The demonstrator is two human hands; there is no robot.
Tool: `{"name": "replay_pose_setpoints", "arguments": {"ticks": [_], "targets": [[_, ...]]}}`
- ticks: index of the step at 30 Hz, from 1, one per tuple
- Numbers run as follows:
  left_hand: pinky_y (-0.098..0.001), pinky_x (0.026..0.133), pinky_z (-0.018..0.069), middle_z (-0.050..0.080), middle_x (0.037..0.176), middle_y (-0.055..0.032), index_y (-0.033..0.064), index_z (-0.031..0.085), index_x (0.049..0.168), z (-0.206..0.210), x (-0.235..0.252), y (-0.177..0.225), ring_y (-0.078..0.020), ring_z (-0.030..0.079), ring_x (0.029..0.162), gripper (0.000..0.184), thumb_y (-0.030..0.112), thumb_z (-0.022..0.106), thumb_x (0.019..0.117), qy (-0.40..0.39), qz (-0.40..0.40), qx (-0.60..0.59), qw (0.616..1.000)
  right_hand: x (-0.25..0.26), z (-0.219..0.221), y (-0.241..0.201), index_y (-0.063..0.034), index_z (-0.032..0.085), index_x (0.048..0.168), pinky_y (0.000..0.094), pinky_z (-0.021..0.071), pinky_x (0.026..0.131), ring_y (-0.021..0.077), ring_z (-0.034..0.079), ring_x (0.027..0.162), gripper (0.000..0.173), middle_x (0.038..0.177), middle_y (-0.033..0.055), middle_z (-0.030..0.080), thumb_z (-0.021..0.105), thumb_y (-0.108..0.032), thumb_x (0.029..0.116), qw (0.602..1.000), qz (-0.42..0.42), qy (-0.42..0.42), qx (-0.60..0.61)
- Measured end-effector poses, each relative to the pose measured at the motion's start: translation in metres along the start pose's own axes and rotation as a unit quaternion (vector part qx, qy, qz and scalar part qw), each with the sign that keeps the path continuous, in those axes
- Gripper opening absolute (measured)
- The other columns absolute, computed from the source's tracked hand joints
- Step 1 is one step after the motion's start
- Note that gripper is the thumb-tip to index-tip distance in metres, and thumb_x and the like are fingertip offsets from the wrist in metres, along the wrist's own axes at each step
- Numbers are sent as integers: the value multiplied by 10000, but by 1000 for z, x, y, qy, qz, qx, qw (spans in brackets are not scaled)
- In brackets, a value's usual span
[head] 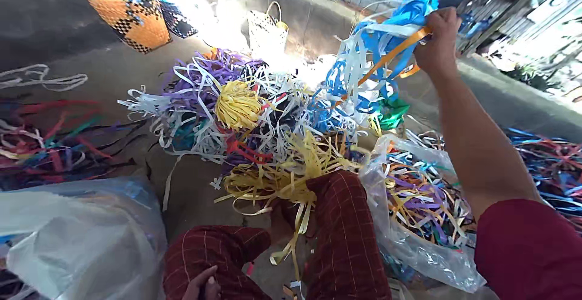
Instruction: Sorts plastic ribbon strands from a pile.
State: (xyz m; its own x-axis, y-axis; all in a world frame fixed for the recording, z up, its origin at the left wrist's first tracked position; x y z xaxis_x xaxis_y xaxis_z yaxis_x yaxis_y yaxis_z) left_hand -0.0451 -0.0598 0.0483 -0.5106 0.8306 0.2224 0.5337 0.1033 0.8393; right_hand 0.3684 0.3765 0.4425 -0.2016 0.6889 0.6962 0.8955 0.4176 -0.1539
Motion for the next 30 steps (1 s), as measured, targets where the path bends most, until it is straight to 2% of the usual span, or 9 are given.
{"name": "replay_pose_setpoints", "arguments": {"ticks": [8,13,17,19,22,23,25,27,30], "targets": [[-362,649,578,695,857,-122,-32,677,1162,-1,22,18,-156,658,672,283,116,495,1002,-43,-37,-26,998,-5,-32,-55,59,682,1147,628,336,1069,518,498,1219,309,1263,329,576,685,-116,893,984,-170,55,14],[-455,777,577,711,996,-184,-37,669,1183,9,94,92,-262,696,841,286,127,500,1020,-65,67,-50,994,-7,-71,-89,22,690,1122,602,356,1059,492,519,1207,269,1224,296,615,658,-160,927,955,-284,83,14],[-526,908,545,670,1189,-222,-37,663,1229,29,152,160,-324,678,1021,278,133,541,1047,-93,97,-79,988,-29,-91,-126,25,691,1097,582,370,1035,476,534,1177,235,1200,294,623,657,-151,946,932,-353,73,38],[-535,1013,506,584,1382,-224,-14,555,1386,43,180,188,-345,611,1213,402,216,547,1056,-128,98,-131,978,-48,-93,-146,37,684,1065,600,381,1040,495,534,1186,187,1195,313,619,646,-67,913,919,-386,56,58],[-471,1138,412,352,1604,-203,76,128,1634,66,212,222,-282,411,1450,794,418,509,1027,-190,112,-299,928,-88,-75,-172,-39,656,1023,563,388,1003,456,539,1146,163,1160,270,620,666,-31,861,878,-464,41,114],[-434,1134,433,363,1599,-185,91,46,1640,72,216,229,-226,439,1434,816,451,466,1041,-207,113,-343,909,-102,-65,-180,-94,642,1024,517,374,1010,410,529,1146,164,1167,221,617,660,-46,868,866,-481,29,130],[-342,1001,532,532,1400,-137,19,124,1578,78,211,239,-126,599,1200,621,332,339,1088,-228,79,-408,881,-130,-43,-192,-144,650,1026,503,362,1051,379,535,1170,205,1196,171,628,665,-32,856,853,-493,-10,169],[-378,922,573,603,1309,-168,18,184,1573,79,197,237,-190,666,1087,524,246,296,1114,-248,-14,-470,847,-151,-16,-195,-140,667,979,499,382,1035,375,548,1149,147,1198,166,633,674,-62,855,847,-490,-32,203],[-480,841,598,622,1173,-125,80,348,1460,86,192,209,-252,678,1006,395,142,430,1079,-205,-107,-574,785,-173,27,-187,-140,695,946,535,403,1007,437,528,1180,222,1311,207,595,666,10,784,855,-465,-71,219]]}}
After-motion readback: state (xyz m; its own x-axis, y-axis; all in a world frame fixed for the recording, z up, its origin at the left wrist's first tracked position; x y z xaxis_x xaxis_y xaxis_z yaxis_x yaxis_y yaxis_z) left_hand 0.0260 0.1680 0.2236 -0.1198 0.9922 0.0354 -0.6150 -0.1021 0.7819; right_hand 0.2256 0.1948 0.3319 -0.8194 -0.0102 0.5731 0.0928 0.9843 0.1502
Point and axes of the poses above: each hand's wrist, its own x-axis towards the middle knuckle, its own z-axis out of the palm, y = z × x, the point moved 5 cm from there along x, towards the middle knuckle
